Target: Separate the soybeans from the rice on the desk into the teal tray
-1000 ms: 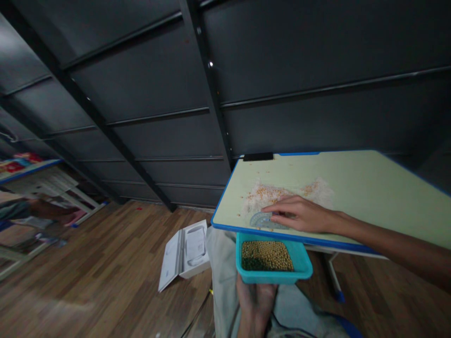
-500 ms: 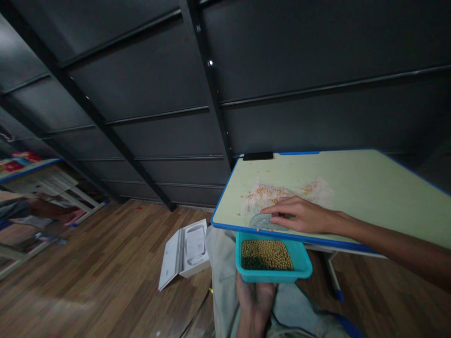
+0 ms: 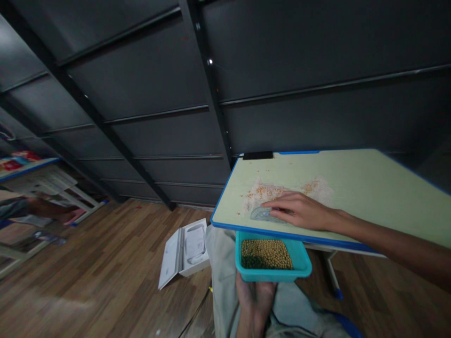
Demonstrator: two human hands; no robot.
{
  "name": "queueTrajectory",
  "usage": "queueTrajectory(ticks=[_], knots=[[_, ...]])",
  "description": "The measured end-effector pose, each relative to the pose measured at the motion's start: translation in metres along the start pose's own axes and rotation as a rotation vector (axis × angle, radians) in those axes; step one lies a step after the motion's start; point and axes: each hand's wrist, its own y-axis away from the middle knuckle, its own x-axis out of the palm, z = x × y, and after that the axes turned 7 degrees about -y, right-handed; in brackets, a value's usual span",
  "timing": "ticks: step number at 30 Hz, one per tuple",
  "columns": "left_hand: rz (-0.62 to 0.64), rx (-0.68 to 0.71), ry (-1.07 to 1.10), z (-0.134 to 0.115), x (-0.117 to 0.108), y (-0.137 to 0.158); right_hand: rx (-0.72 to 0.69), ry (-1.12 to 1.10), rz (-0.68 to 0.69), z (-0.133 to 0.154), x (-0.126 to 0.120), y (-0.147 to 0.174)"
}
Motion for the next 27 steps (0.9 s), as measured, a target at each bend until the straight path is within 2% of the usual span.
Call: queueTrajectory(ticks=[6, 14, 21, 27], knots=[[-0.028, -0.002, -0.006, 0.002, -0.004, 0.0, 0.041, 0.146, -0.072, -0.01, -0.001, 0.001], [-0.049, -0.016, 0.035, -0.001, 0.005, 0.002, 0.159, 0.222, -0.151, -0.014, -0.012, -0.001], [-0.045, -0.02, 0.043, -0.002, 0.006, 0.003, 0.26, 0.296, -0.271, -0.039, -0.024, 0.002], [-0.018, -0.012, 0.038, -0.001, 0.0, 0.002, 0.331, 0.202, -0.235, -0.044, -0.021, 0.003]])
